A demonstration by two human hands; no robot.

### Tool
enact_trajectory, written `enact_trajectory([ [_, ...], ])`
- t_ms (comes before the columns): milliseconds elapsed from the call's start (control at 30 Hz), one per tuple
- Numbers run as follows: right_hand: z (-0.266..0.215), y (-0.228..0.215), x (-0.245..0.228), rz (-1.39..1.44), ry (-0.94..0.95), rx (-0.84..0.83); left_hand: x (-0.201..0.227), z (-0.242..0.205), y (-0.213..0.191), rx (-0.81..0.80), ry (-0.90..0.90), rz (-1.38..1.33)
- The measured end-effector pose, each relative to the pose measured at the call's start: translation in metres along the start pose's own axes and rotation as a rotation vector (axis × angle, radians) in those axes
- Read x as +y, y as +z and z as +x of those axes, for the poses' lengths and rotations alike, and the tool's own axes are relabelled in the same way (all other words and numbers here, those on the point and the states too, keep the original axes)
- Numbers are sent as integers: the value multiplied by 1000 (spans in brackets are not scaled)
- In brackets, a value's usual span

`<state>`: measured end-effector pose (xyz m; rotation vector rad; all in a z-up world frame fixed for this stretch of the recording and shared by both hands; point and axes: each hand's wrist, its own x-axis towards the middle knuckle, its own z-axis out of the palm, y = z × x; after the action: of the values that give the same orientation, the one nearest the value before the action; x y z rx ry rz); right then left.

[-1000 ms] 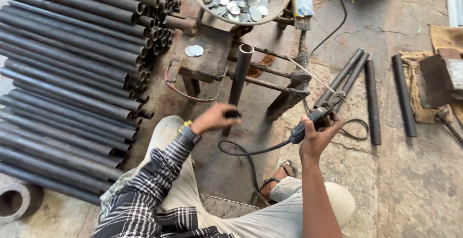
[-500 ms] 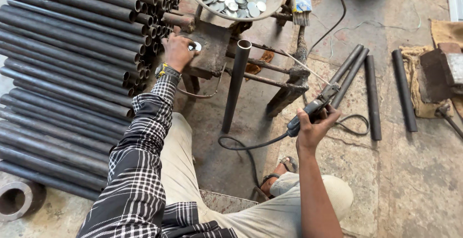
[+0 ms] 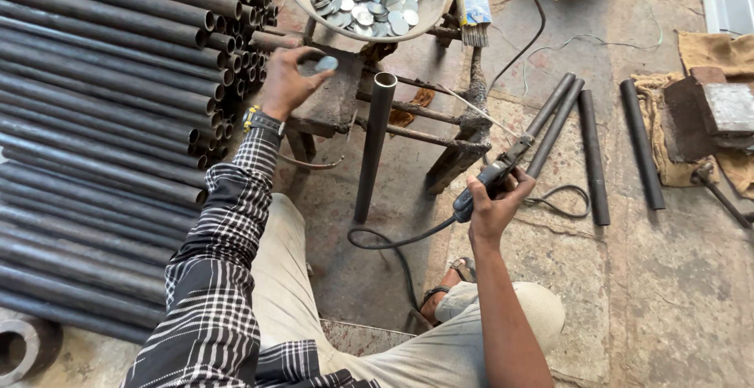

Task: The person sits on the floor and repeatedly picks up metal pipes and small circular metal discs. They place a disc on the end of a pipe and use a welding torch to attach it, creating sparks. After welding, the person sets the pipe aside and repeats the process with new materials.

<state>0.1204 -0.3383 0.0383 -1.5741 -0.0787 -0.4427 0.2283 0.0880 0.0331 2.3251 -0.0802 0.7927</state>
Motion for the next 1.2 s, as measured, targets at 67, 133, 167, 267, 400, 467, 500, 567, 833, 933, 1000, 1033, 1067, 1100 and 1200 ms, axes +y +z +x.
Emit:
enact_trajectory([
  [67, 0, 2, 0, 9, 3, 8, 18, 12, 10, -158, 56, -170],
  [133, 0, 4, -1, -5, 8, 8, 34, 21, 24, -276, 81, -292],
  [167, 1, 4, -2, -12, 10, 7, 41, 25, 33, -314, 79, -329],
  [267, 2, 6, -6, -2, -11, -7, 52, 38, 52, -384, 82, -361],
  [400, 0, 10, -11, 26, 9, 2, 55, 44, 65, -412, 117, -280],
  [467, 0, 10, -13, 4, 18, -1, 55, 42, 65, -412, 120, -277],
  [500, 0, 11, -13, 3, 14, -4, 55, 41, 65, -412, 122, -276],
  [567, 0, 11, -11, -2, 9, -13, 57, 38, 64, -406, 76, -309],
  [833, -2, 18, -8, -67, -10, -55, 66, 34, 58, -383, 85, -309],
  [933, -5, 22, -9, -80, -8, -76, 68, 30, 54, -369, 97, -294],
  [1000, -8, 27, -8, -115, -30, -80, 69, 28, 51, -357, 107, -284],
  [1033, -9, 30, -7, -140, -55, -78, 70, 28, 51, -347, 107, -291],
  [1067, -11, 32, -7, -165, -80, -76, 71, 27, 50, -336, 106, -299],
  [1100, -12, 32, -7, -196, -114, -84, 72, 26, 50, -326, 106, -306],
  [1200, -15, 37, -8, -249, -186, -102, 74, 23, 48, -358, -44, -296],
])
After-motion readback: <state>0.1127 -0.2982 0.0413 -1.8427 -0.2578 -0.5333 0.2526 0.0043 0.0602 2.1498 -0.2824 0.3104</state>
